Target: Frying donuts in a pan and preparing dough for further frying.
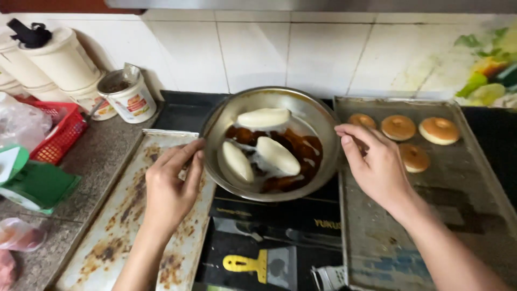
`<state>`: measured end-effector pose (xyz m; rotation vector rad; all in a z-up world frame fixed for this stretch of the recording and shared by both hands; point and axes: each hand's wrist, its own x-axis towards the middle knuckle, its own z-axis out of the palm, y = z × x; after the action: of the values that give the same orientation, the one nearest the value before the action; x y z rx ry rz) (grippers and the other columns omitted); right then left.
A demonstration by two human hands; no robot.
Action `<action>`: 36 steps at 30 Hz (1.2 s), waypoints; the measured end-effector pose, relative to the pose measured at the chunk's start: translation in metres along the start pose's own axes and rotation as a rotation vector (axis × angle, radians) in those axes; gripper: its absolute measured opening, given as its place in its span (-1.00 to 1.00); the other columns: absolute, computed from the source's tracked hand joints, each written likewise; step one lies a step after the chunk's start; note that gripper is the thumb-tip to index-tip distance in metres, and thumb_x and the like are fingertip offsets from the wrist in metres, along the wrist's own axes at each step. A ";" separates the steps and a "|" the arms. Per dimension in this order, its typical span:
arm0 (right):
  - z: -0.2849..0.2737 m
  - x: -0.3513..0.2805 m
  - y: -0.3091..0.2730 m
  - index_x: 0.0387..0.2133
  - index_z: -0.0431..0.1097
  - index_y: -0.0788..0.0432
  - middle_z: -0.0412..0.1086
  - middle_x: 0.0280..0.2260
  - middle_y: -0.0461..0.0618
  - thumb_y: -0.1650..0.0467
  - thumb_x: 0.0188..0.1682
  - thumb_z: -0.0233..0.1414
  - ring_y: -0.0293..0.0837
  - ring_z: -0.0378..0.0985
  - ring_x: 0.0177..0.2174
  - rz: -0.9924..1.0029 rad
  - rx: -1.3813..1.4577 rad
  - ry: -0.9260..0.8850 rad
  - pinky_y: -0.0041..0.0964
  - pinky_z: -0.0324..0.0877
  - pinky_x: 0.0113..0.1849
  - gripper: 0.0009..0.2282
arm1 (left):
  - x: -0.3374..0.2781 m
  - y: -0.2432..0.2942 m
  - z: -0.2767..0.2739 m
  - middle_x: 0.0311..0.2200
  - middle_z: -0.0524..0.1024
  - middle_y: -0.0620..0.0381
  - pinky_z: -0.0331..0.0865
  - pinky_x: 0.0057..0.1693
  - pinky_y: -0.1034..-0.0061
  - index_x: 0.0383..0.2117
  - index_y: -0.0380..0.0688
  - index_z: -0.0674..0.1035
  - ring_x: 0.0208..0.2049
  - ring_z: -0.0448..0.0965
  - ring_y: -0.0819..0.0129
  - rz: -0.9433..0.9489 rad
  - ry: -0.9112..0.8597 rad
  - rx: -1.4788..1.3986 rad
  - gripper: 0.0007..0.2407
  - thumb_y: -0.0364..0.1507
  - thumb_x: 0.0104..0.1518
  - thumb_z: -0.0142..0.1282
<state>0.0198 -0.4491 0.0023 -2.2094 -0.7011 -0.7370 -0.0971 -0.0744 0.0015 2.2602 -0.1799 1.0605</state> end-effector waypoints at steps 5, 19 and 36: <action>-0.039 -0.049 0.014 0.17 0.66 0.14 0.71 -0.08 0.16 0.47 0.32 0.10 0.26 0.78 -0.13 -0.012 0.026 0.018 0.17 0.64 -0.11 -0.76 | -0.027 0.054 0.042 -0.14 0.79 -0.26 0.67 -0.02 0.05 0.13 -0.28 0.81 -0.12 0.83 -0.26 -0.037 0.078 -0.127 -0.78 -0.56 0.43 0.27; 0.018 -0.147 -0.064 0.49 0.16 0.42 0.43 0.34 0.41 0.59 0.12 0.03 0.28 0.64 0.17 -0.158 0.322 -0.330 0.03 0.55 0.13 -0.41 | -0.161 0.180 0.159 -0.02 0.75 -0.21 0.58 0.07 0.42 0.40 -0.47 0.56 -0.15 0.69 0.22 -1.152 0.646 -1.160 -0.57 -0.56 0.41 0.16; 0.138 -0.193 -0.141 0.67 -0.32 0.42 -0.26 0.63 0.57 0.56 0.08 0.04 0.42 -0.08 0.54 -0.386 0.170 -0.979 0.22 -0.02 0.48 -0.13 | -0.298 0.052 0.062 -0.10 0.76 -0.15 0.61 -0.12 0.44 0.44 -0.45 0.58 -0.33 0.68 0.26 -1.256 0.581 -0.787 -0.57 -0.65 0.42 0.07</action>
<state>-0.1660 -0.3106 -0.1478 -2.2162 -1.6146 0.3110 -0.2746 -0.1926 -0.2218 0.9170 0.8150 0.6599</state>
